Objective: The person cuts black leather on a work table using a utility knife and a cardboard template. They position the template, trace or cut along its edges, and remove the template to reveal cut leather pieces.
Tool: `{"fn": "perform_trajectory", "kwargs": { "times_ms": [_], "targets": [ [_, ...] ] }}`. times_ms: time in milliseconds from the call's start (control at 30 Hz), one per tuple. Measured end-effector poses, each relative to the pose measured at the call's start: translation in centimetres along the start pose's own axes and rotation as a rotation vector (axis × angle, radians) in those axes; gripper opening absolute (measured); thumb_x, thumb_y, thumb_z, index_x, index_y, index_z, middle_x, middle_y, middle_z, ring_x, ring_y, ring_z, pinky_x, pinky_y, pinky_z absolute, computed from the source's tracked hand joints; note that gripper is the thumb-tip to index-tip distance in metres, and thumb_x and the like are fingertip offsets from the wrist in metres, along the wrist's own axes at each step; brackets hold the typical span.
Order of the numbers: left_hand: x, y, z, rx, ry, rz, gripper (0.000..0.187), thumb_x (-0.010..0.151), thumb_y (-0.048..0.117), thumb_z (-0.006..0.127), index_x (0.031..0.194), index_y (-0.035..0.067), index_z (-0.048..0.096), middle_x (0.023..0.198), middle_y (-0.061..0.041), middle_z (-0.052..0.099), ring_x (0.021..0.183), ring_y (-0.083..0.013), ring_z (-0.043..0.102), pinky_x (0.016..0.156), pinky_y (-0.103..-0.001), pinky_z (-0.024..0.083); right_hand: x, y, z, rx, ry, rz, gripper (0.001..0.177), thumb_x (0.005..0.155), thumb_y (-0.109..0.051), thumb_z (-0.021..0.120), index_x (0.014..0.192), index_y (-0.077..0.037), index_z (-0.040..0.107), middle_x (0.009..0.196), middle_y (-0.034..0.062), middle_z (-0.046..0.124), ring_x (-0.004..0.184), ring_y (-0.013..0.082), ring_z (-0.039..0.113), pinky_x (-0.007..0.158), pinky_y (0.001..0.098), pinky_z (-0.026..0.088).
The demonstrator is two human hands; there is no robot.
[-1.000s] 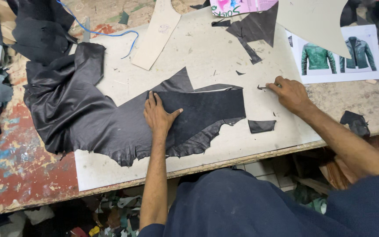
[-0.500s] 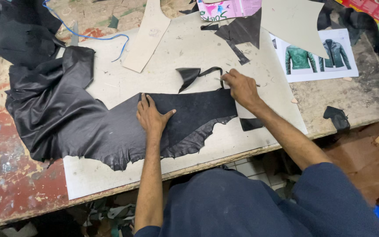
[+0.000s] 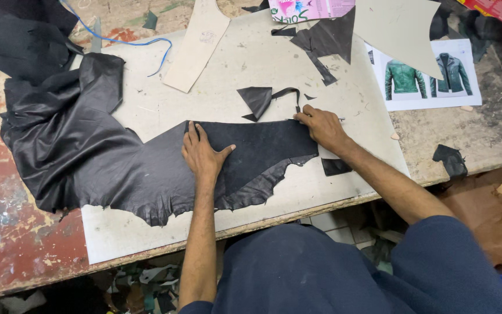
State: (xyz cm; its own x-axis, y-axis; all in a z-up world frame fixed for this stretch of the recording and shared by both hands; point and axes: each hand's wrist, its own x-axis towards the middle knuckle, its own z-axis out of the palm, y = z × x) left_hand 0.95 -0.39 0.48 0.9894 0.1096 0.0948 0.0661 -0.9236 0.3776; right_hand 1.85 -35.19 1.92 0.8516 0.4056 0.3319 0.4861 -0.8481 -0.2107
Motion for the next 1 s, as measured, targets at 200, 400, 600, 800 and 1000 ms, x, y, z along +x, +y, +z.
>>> {"fn": "perform_trajectory", "kwargs": {
  "times_ms": [200,400,600,800,1000],
  "targets": [
    [-0.1,0.1,-0.2,-0.016,0.016,0.003,0.121,0.057,0.057,0.095,0.148,-0.007,0.045,0.161,-0.021,0.033,0.144,-0.0386,0.034,0.115,-0.054,0.030,-0.1,0.6,-0.1,0.069,0.008,-0.007,0.023,0.095,0.000,0.062,0.110,-0.011,0.074,0.096,0.0054,0.064,0.078,0.0244,0.068,0.063,0.0382,0.055],
    [-0.1,0.0,-0.1,-0.008,0.012,0.010,0.121,0.059,0.057,0.094,0.149,-0.007,0.044,0.162,-0.021,0.033,0.144,-0.0393,0.034,0.116,-0.054,0.030,-0.5,1.2,1.2,-0.065,-0.067,-0.035,0.038,0.086,0.005,0.061,0.119,-0.012,0.071,0.103,0.0078,0.063,0.081,0.0258,0.067,0.070,0.0390,0.056],
    [0.1,0.0,0.2,-0.008,-0.013,0.005,0.124,0.059,0.059,0.093,0.149,-0.007,0.041,0.161,-0.023,0.031,0.145,-0.0398,0.032,0.115,-0.055,0.028,-2.5,5.9,-0.2,-0.192,-0.082,-0.094,0.036,0.091,0.004,0.061,0.118,-0.016,0.073,0.106,0.0087,0.066,0.080,0.0221,0.067,0.063,0.0358,0.056],
    [-0.7,0.1,-0.7,-0.046,0.051,0.081,0.115,0.069,0.055,0.090,0.153,-0.005,0.039,0.161,-0.029,0.028,0.144,-0.0422,0.033,0.113,-0.056,0.030,-5.2,7.6,-6.3,-0.481,-0.240,0.095,0.040,0.091,0.001,0.063,0.122,-0.020,0.074,0.110,0.0046,0.070,0.077,0.0203,0.068,0.066,0.0333,0.058],
    [-3.4,-1.4,-3.0,-0.177,0.011,0.459,0.071,0.079,0.028,0.084,0.145,0.018,0.060,0.157,-0.016,0.044,0.143,-0.0353,0.042,0.113,-0.051,0.036,-5.6,-6.5,-2.6,-0.008,-0.222,-0.046,0.026,0.094,-0.002,0.064,0.114,-0.017,0.072,0.096,0.0035,0.065,0.081,0.0205,0.068,0.063,0.0329,0.058]
  ]
}}
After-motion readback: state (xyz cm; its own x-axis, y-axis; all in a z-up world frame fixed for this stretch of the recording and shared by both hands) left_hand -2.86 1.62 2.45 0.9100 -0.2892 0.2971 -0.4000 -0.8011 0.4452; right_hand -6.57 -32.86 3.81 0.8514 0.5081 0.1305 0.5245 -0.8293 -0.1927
